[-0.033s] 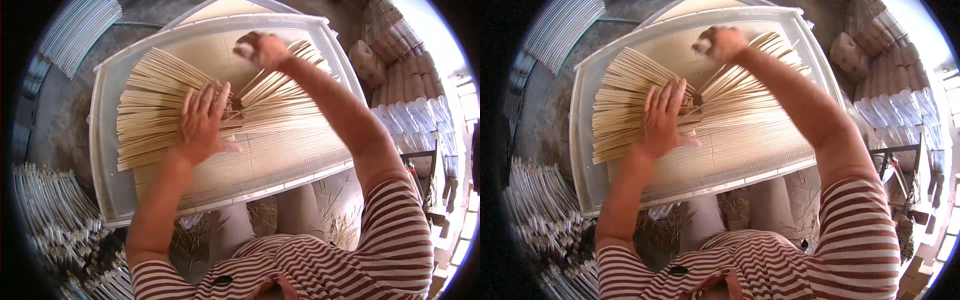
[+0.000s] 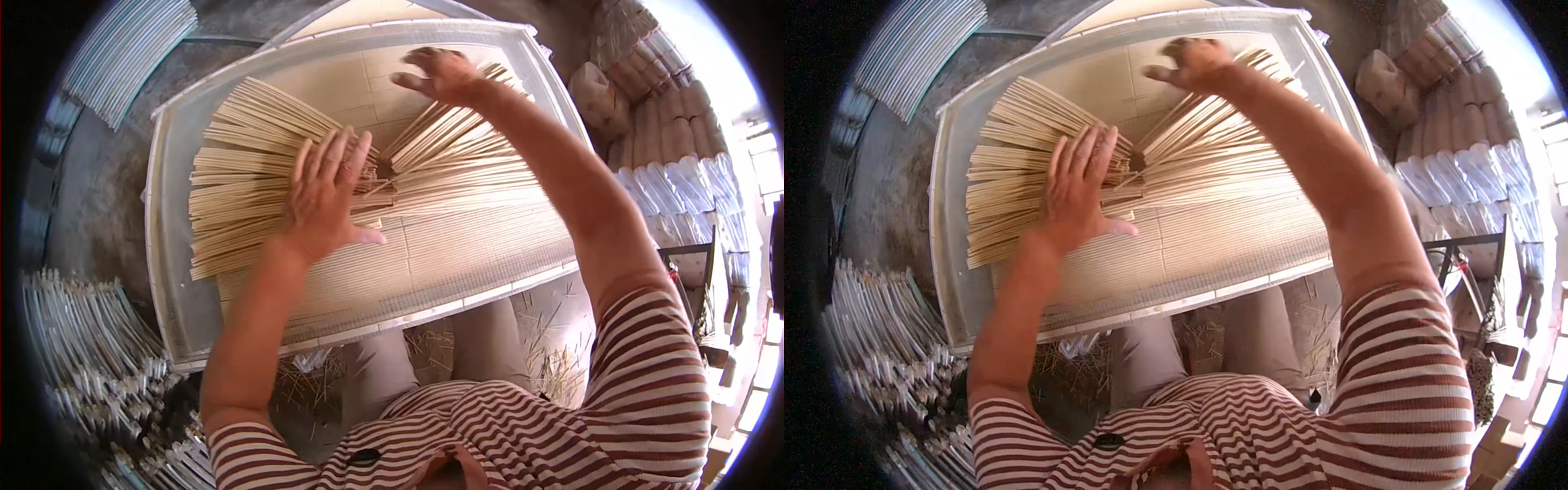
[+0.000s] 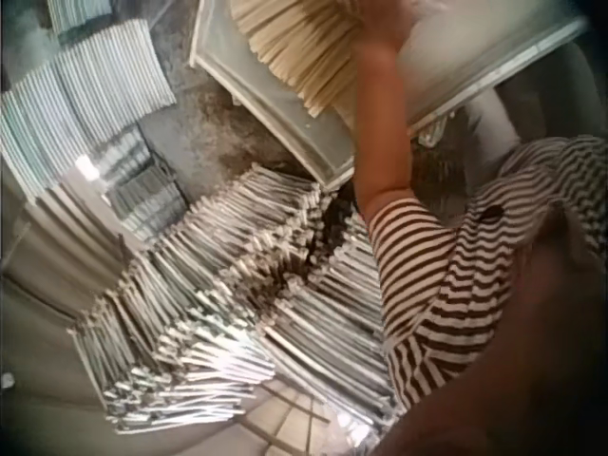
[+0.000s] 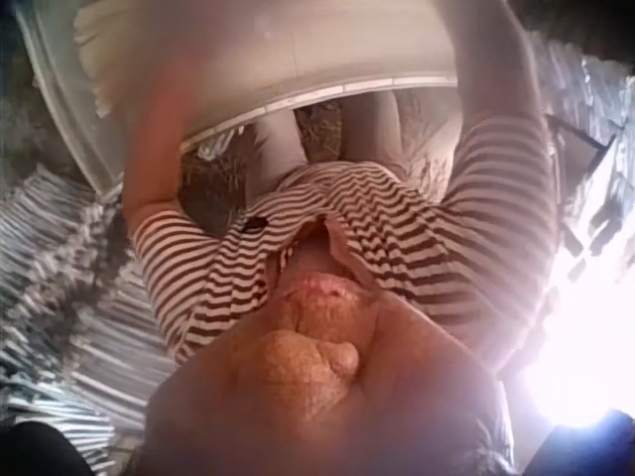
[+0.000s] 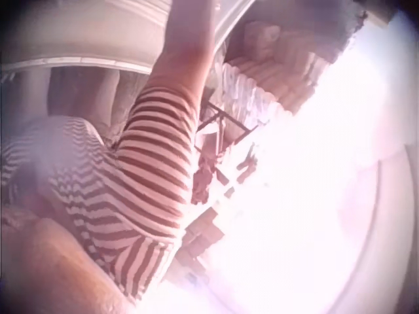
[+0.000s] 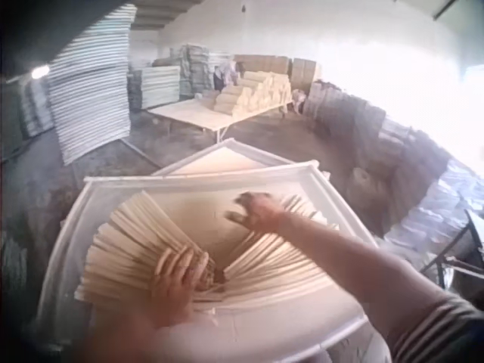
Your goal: The person gathers incense sticks from drying trays by hand, transfers and aligns them onto a wooden table between bricks, and removes and stacks the empty trays aside.
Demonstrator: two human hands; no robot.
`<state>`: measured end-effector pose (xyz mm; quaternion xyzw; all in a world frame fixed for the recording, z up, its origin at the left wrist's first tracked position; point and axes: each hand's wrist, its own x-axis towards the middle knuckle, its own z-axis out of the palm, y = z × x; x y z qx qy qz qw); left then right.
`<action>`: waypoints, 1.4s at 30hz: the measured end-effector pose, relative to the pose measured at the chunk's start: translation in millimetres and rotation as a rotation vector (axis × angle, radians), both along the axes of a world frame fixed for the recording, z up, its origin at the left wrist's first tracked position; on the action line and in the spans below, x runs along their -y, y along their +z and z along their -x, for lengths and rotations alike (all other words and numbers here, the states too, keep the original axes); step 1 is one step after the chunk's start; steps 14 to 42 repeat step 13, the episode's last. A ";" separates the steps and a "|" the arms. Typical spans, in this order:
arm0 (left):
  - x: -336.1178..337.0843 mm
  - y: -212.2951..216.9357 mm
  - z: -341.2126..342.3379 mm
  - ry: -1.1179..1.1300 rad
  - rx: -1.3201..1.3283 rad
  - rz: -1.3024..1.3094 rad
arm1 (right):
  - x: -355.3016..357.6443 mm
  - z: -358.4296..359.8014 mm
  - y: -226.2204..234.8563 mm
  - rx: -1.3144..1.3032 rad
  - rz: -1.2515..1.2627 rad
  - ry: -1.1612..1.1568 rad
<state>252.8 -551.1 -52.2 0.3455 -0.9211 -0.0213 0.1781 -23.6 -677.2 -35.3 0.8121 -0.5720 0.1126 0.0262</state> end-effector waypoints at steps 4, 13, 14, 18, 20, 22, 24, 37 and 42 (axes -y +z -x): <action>30.5 -0.2 -2.0 0.024 0.220 -0.074 | -45.9 32.4 -8.2 -0.132 -0.368 0.106; 51.6 31.0 12.2 -0.071 0.643 -0.430 | -177.1 27.2 18.9 -0.320 -0.453 0.077; 51.6 31.0 12.2 -0.071 0.643 -0.430 | -177.1 27.2 18.9 -0.320 -0.453 0.077; 51.6 31.0 12.2 -0.071 0.643 -0.430 | -177.1 27.2 18.9 -0.320 -0.453 0.077; 51.6 31.0 12.2 -0.071 0.643 -0.430 | -177.1 27.2 18.9 -0.320 -0.453 0.077; 51.6 31.0 12.2 -0.071 0.643 -0.430 | -177.1 27.2 18.9 -0.320 -0.453 0.077; 51.6 31.0 12.2 -0.071 0.643 -0.430 | -177.1 27.2 18.9 -0.320 -0.453 0.077; 51.6 31.0 12.2 -0.071 0.643 -0.430 | -177.1 27.2 18.9 -0.320 -0.453 0.077; 51.6 31.0 12.2 -0.071 0.643 -0.430 | -177.1 27.2 18.9 -0.320 -0.453 0.077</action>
